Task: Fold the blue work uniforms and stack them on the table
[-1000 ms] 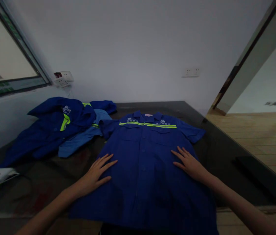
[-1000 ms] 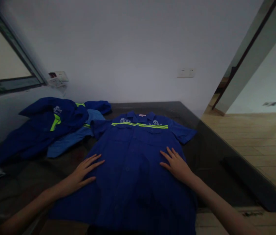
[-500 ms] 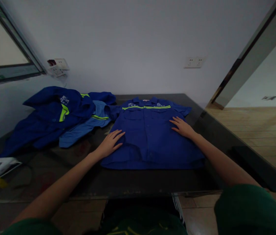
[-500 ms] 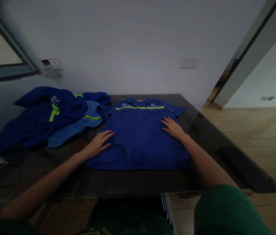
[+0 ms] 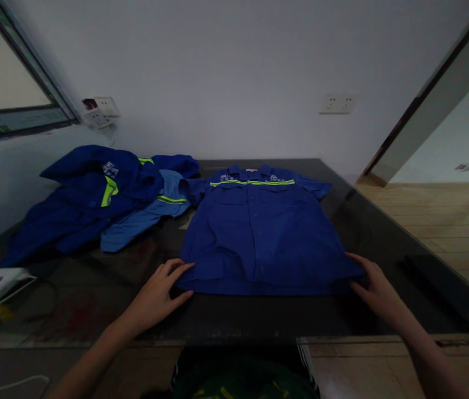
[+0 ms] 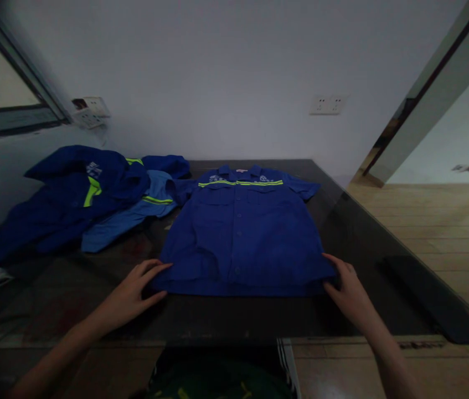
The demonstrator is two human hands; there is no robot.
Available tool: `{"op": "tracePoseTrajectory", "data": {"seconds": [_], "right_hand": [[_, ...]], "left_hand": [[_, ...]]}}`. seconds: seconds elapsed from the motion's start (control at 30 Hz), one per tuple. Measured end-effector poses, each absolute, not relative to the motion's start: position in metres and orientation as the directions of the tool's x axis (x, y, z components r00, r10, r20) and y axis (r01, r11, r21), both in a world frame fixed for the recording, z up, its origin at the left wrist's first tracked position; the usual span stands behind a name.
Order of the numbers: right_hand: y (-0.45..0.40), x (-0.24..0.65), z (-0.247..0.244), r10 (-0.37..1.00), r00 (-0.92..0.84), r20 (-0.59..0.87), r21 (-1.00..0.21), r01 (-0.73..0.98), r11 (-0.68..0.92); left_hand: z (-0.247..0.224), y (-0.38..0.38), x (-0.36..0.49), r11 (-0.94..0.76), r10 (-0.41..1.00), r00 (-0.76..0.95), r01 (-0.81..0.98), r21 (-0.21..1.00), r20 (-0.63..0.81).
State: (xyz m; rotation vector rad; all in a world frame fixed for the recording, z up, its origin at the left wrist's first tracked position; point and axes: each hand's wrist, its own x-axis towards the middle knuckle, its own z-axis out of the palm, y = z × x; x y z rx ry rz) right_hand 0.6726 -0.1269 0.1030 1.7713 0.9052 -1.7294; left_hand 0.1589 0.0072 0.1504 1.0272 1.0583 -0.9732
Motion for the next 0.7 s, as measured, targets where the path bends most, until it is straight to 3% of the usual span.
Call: {"op": "tracePoseTrajectory", "data": {"seconds": [0.13,0.23,0.37,0.5,0.57,0.7], "right_hand": [[-0.136,0.648,0.1,0.114,0.075,-0.991,-0.021,0.745,-0.667],[-0.12,0.653,0.092,0.081,0.122,-0.989,0.028,0.698,-0.715],[-0.057,0.678,0.078,-0.004,0.156,-0.988,0.103,0.631,-0.769],[-0.014,0.69,0.084,0.09,0.301,-0.949,0.103,0.571,-0.815],[-0.026,0.689,0.097,0.006,0.343,-0.939,0.158,0.45,-0.879],[-0.087,0.683,0.125,-0.282,0.283,-0.917,0.32,0.098,-0.943]], "left_hand": [[0.14,0.009,0.176,0.132,-0.172,0.069,0.99,0.046,-0.983],[0.123,0.022,0.173,0.154,-0.154,0.021,0.988,-0.003,-0.988],[0.097,0.071,0.168,0.378,0.109,-0.023,0.926,0.02,-0.994],[0.108,0.099,0.174,0.563,0.313,-0.081,0.818,0.117,-0.946],[0.129,0.086,0.172,0.615,0.29,-0.064,0.777,0.135,-0.955],[0.17,0.035,0.159,0.674,0.063,-0.035,0.739,0.017,-0.997]]}}
